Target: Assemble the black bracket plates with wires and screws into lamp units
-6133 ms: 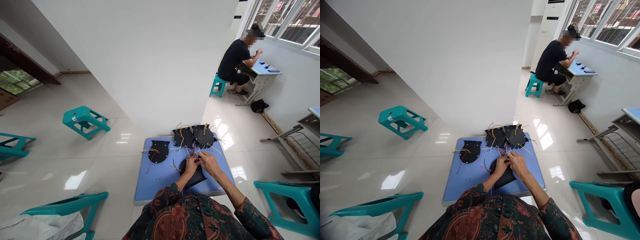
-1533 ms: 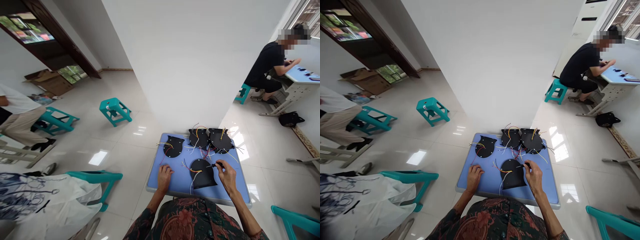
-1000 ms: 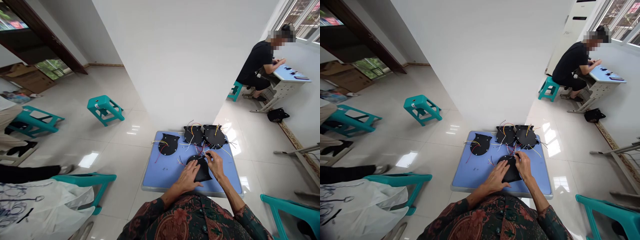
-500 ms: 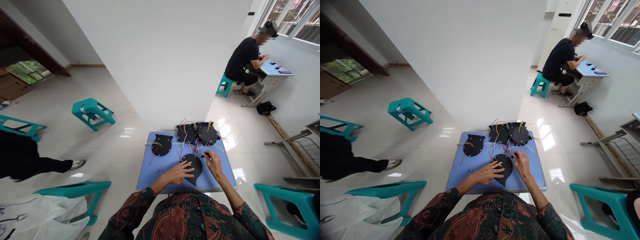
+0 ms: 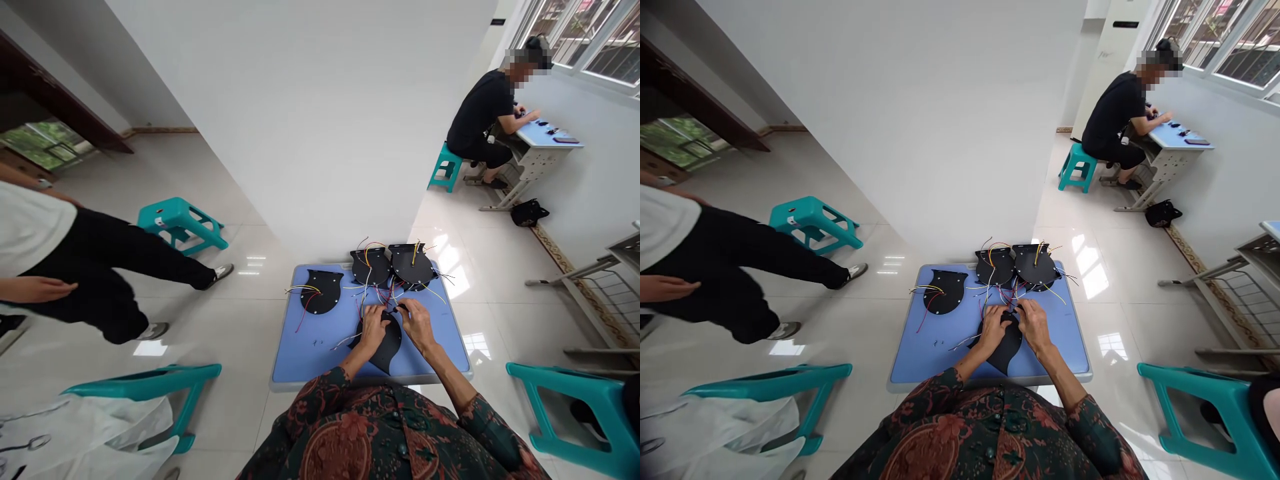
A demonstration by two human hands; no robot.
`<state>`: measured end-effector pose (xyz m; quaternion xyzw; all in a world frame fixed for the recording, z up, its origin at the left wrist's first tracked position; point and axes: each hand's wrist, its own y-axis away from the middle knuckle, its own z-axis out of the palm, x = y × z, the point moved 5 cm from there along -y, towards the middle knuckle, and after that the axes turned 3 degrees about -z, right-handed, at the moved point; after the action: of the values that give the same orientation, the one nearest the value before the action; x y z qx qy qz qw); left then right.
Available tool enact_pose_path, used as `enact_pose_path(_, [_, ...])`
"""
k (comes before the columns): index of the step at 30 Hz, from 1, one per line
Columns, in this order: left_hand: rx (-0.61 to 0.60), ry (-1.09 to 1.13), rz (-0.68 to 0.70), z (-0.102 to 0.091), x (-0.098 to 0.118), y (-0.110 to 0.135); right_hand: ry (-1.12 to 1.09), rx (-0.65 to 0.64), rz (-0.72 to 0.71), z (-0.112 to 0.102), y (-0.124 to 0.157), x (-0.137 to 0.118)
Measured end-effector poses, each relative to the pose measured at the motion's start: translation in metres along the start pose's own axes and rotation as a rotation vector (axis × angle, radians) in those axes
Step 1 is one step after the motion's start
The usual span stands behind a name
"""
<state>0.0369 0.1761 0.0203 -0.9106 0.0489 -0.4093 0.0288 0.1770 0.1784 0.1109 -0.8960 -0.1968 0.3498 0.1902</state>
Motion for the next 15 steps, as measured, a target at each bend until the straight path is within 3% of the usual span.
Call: enact_pose_path(15, [0.024, 0.007, -0.016, 0.0002, -0.0014, -0.0009, 0.039, -0.065, -0.057, 0.0043, -0.0010, -0.0046])
